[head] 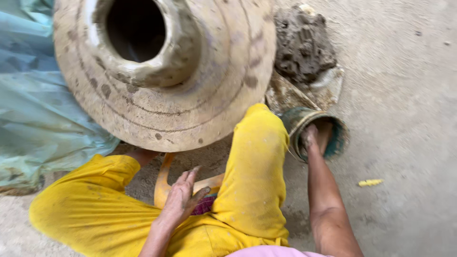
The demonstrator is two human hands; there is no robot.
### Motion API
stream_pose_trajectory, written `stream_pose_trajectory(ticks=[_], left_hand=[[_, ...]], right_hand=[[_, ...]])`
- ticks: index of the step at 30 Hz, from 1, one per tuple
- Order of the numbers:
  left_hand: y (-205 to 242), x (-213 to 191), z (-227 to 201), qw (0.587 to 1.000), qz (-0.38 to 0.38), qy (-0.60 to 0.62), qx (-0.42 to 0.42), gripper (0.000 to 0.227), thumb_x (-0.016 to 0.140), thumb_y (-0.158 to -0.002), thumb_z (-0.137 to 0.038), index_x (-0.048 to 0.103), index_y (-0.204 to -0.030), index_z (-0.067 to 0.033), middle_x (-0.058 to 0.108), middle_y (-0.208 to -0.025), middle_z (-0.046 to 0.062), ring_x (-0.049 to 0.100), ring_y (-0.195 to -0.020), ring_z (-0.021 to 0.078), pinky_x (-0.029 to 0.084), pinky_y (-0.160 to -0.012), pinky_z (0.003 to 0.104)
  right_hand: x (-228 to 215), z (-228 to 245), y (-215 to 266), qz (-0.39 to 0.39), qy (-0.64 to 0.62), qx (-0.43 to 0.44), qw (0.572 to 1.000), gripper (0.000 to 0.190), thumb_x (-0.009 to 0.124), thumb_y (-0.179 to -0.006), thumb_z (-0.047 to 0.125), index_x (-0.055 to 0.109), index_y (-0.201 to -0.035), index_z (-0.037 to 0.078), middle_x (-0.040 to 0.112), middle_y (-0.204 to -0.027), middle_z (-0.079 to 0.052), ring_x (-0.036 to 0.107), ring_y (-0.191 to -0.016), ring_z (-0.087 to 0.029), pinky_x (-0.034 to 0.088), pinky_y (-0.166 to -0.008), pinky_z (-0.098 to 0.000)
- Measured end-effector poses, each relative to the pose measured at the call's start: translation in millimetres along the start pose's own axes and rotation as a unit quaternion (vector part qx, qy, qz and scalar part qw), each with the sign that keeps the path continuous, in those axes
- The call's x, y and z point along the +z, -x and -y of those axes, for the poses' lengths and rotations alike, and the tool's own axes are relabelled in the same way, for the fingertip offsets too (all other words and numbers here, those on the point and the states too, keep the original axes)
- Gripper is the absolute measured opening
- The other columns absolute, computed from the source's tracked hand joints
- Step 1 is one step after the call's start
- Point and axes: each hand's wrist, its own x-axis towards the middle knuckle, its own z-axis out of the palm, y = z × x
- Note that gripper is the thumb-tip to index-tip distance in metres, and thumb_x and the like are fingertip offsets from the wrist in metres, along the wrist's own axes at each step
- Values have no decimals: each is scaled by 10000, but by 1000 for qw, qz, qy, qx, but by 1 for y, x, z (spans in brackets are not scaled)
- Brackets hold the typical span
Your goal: The person shapes a large clay vessel on a potter's wheel by hand, then dips a tool into a bucket of water and uses it to further refine the interior and rim of the pot.
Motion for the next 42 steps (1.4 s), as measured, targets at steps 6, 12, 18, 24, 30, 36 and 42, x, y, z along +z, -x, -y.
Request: stream_pose_trajectory(ticks=[6, 12, 18, 24, 30, 36, 42], left_hand=[[6, -17, 10, 997, -9, -64, 45, 759, 773, -825, -350, 461, -1456, -67, 623, -1225, 225, 614, -1125, 406, 516, -946, 464], [30, -54, -1, 989, -61, -76, 111, 742, 770, -819, -323, 480, -1450, -62, 623, -1264, 206, 615, -1136, 398, 516, -945, 463], [57, -110, -29, 970, -170, 7, 172, 638, 776, -817, -198, 562, -1395, -34, 672, -1201, 172, 682, -1071, 312, 541, -900, 398], [69, -146, -135, 954, -145, 0, 261, 361, 785, -828, -192, 764, -1188, -171, 737, -954, 46, 687, -676, 180, 573, -629, 318], [-7, -22, -279, 866, -57, -60, 492, 546, 690, -969, -437, 546, -1433, -186, 675, -1265, 126, 713, -896, 296, 580, -689, 425], [-59, 79, -372, 857, 53, -151, 490, 402, 661, -923, -346, 578, -1300, -234, 626, -1083, 40, 649, -749, 105, 568, -559, 271], [-76, 94, -389, 838, -4, -120, 532, 69, 618, -950, -232, 663, -982, -191, 645, -900, -33, 633, -708, 98, 574, -588, 264]], right_hand=[[-60, -18, 56, -325, -208, -268, 883, 111, 605, -1069, 193, 670, -1071, 103, 700, -900, 3, 618, -702, -163, 498, -600, -356], [-144, 2, 145, -260, -528, -203, 782, 67, 596, -1100, 144, 637, -1062, 108, 549, -760, 39, 474, -598, -76, 387, -481, -212], [-113, 22, 107, -133, -287, -113, 942, 259, 672, -843, -32, 552, -1023, 110, 483, -759, 34, 486, -634, -83, 511, -527, -233], [-81, -12, 109, -143, -284, -218, 923, 510, 682, -811, -147, 503, -1234, 74, 504, -998, -39, 493, -826, -121, 511, -744, -267], [-189, -4, 231, -329, -394, -334, 791, 628, 788, -887, -78, 370, -1342, 30, 481, -1268, -81, 608, -1048, -146, 624, -866, -304], [-231, 6, 292, -444, -417, -388, 692, 545, 844, -960, -8, 421, -1287, 97, 487, -1279, -54, 649, -1122, -147, 630, -928, -298], [-219, 1, 291, -403, -297, -428, 753, 310, 817, -863, -28, 706, -1098, 142, 437, -1406, -109, 464, -1349, -312, 445, -1191, -465]])
